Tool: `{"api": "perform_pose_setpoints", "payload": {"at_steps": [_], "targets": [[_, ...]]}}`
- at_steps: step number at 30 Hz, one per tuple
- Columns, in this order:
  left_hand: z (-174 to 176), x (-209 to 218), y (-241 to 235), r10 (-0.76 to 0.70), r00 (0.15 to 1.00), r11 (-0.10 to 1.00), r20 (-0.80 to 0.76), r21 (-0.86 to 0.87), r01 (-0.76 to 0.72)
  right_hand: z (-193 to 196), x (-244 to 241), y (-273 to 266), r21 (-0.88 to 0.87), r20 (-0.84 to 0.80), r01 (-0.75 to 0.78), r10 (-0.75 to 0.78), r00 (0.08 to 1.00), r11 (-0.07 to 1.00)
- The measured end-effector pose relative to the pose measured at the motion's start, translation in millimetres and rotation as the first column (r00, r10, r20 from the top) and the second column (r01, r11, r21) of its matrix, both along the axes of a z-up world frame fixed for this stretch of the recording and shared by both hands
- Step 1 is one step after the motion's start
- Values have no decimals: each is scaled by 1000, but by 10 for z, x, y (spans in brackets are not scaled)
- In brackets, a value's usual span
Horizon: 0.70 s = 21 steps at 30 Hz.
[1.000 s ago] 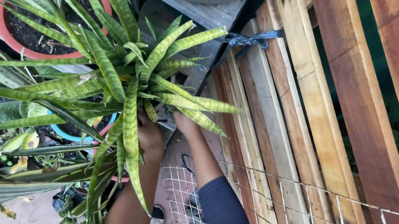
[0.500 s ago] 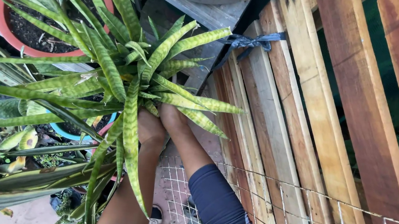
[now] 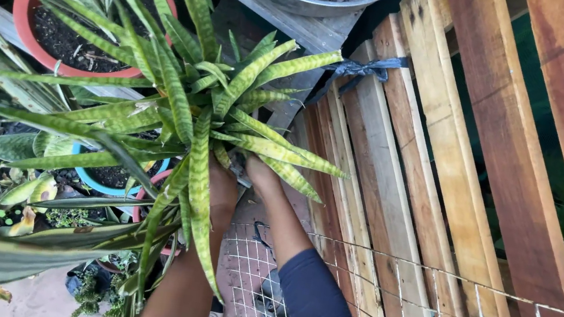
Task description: Repotting small snake plants and other succulents into containers in a nursery setting.
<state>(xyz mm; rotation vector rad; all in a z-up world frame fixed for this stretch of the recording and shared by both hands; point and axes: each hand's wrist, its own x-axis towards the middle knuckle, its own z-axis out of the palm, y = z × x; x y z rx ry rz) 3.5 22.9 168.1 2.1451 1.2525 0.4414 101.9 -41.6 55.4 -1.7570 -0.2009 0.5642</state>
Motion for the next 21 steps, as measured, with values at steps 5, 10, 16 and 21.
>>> {"api": "perform_pose_setpoints", "payload": {"at_steps": [5,10,16,21], "targets": [[-613,-259,-499,110,961,983,253,118,-144,642,-527,-407,317,-553,301,-82,829,900],[-393,-990,-796,96,992,907,78,-419,-55,512,-1133,-923,242,-530,186,-31,848,952],[-474,-2014,-920,-23,1000,819,16,-573,28,665,-2047,-1178,103,-467,-49,92,879,993],[-736,-3050,-862,-118,987,760,-113,-650,16,628,-2981,-1149,34,-498,-154,150,854,988]]}}
